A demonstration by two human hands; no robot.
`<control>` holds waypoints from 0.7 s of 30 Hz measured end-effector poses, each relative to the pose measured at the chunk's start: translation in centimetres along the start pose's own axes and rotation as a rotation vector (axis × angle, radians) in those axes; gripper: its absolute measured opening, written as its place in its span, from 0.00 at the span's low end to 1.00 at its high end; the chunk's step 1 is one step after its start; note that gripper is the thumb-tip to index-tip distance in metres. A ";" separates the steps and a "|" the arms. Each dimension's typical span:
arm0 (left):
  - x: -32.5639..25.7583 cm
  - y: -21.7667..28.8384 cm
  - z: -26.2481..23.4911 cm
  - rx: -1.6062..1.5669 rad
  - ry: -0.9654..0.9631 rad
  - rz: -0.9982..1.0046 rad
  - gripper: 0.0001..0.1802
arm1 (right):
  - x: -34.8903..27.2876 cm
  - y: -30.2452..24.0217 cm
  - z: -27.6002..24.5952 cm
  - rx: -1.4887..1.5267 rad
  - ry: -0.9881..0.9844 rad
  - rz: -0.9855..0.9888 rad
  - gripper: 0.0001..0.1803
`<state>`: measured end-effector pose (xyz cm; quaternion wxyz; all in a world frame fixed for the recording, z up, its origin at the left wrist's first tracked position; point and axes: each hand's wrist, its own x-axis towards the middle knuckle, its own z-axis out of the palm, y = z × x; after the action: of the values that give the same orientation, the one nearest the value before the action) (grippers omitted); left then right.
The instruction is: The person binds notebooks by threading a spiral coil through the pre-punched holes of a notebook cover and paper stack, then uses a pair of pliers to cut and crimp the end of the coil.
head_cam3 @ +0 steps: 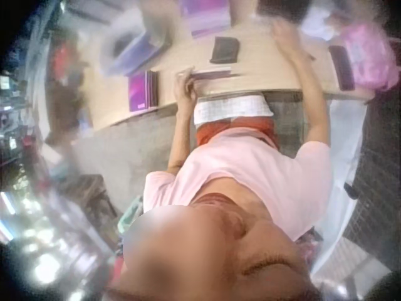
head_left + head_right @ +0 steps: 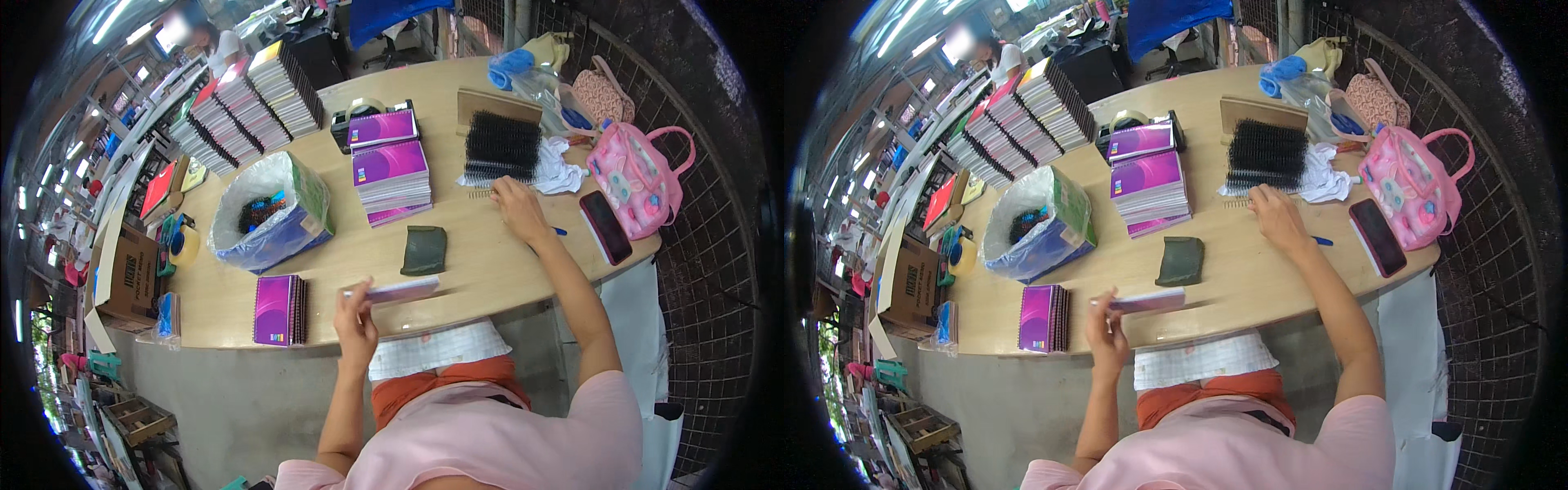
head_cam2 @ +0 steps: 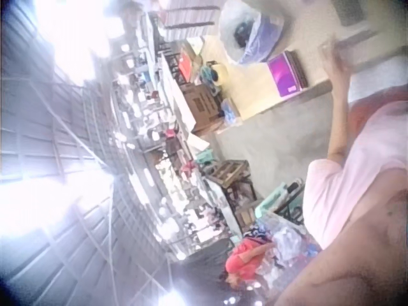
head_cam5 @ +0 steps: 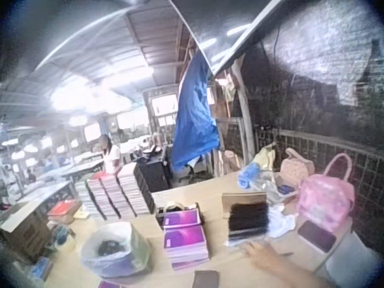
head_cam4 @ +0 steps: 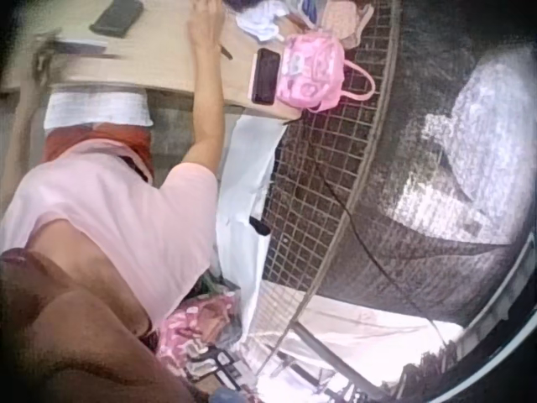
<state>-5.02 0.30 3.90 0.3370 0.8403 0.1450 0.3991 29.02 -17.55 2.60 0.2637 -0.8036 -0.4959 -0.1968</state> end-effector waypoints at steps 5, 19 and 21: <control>-1.9 0.0 2.8 -0.005 0.049 -0.066 0.24 | -1.2 -6.6 -3.2 0.246 -0.133 -0.164 0.06; -2.1 0.2 4.9 -0.062 0.089 -0.177 0.10 | -3.9 -10.9 -3.3 0.652 -0.193 -0.007 0.11; -2.1 0.1 5.1 -0.078 0.093 -0.177 0.10 | -3.7 -10.7 -3.3 0.664 -0.187 -0.054 0.09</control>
<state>-2.50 -3.18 0.47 0.3963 0.7909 0.2187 0.4118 17.62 -18.24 5.52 0.4589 -0.6751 -0.5760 0.0431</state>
